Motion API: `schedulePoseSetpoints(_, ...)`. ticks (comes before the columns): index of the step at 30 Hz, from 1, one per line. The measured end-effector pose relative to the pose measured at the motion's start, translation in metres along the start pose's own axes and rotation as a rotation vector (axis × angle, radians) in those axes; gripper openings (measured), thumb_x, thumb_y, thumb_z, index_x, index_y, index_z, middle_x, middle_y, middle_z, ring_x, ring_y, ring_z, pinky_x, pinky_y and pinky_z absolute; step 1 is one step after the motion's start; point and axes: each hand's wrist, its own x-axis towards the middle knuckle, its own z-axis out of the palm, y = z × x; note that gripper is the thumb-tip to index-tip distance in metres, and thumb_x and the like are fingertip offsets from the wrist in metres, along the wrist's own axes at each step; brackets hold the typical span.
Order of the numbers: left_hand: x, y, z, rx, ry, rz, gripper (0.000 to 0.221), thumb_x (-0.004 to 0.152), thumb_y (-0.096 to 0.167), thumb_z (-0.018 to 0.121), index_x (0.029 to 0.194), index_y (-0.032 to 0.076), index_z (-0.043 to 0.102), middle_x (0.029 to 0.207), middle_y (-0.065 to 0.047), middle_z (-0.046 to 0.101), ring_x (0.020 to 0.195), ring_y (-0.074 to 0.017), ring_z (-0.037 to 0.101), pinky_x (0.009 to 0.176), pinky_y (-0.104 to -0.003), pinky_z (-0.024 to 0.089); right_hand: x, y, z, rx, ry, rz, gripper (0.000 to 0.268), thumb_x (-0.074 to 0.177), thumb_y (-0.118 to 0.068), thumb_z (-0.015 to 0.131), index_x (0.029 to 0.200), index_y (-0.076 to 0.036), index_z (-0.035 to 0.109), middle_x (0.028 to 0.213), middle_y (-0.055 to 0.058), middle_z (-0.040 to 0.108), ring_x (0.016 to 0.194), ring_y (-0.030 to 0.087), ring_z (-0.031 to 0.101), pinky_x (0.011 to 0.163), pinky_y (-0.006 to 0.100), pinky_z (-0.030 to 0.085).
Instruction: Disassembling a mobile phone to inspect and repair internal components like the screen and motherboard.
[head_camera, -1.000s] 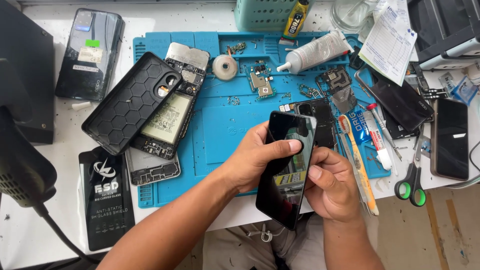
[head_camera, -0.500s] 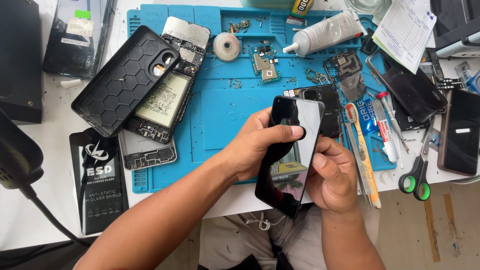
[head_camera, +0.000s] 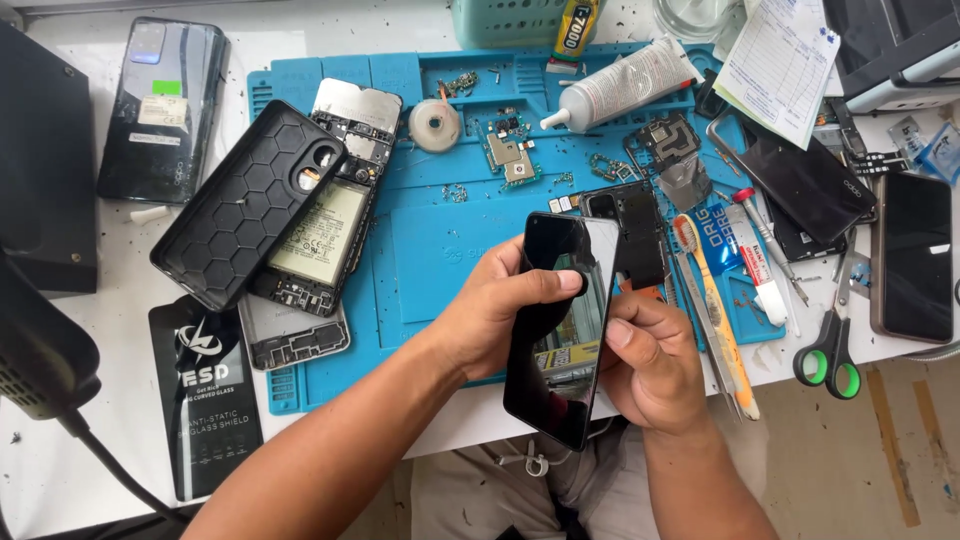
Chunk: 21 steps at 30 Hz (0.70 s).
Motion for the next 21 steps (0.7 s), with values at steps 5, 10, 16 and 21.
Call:
schedulePoseSetpoints(5, -0.001, -0.003, -0.003, 0.0, -0.03, 0.016, 0.018, 0.073, 0.008, 0.079, 0.085, 0.008, 0.066, 0.066, 0.002, 0.052, 0.063, -0.0082, 0.055, 0.057, -0.022, 0.043, -0.002, -0.005, -0.002, -0.024, -0.026, 0.042, 0.019, 0.089, -0.004, 0.06, 0.072, -0.002, 0.052, 0.059, 0.003, 0.043, 0.055, 0.01, 0.043, 0.049, 0.025, 0.042)
schedulePoseSetpoints(10, 0.001, -0.005, -0.004, -0.009, -0.047, 0.024, 0.018, 0.073, 0.008, 0.079, 0.085, 0.008, 0.067, 0.065, 0.001, 0.055, 0.061, -0.008, 0.056, 0.056, -0.022, 0.044, 0.0, -0.013, 0.006, -0.049, -0.035, 0.056, 0.02, 0.089, -0.005, 0.06, 0.071, -0.003, 0.051, 0.058, 0.001, 0.039, 0.054, 0.008, 0.04, 0.048, 0.022, 0.04)
schedulePoseSetpoints(16, 0.0, -0.004, -0.004, 0.007, -0.05, 0.029, 0.018, 0.074, 0.007, 0.079, 0.087, 0.007, 0.067, 0.065, 0.001, 0.055, 0.061, -0.008, 0.057, 0.056, -0.022, 0.045, -0.004, -0.013, -0.001, -0.014, -0.06, 0.105, 0.015, 0.092, -0.005, 0.059, 0.078, 0.0, 0.055, 0.061, 0.006, 0.047, 0.055, 0.011, 0.049, 0.048, 0.025, 0.048)
schedulePoseSetpoints(21, 0.001, -0.004, -0.005, 0.031, -0.045, 0.035, 0.019, 0.074, 0.009, 0.08, 0.087, 0.007, 0.067, 0.067, 0.001, 0.056, 0.064, -0.0089, 0.056, 0.057, -0.023, 0.044, -0.006, -0.009, -0.012, 0.025, -0.054, 0.179, 0.016, 0.095, -0.008, 0.06, 0.091, 0.008, 0.061, 0.065, 0.013, 0.06, 0.057, 0.019, 0.062, 0.05, 0.034, 0.059)
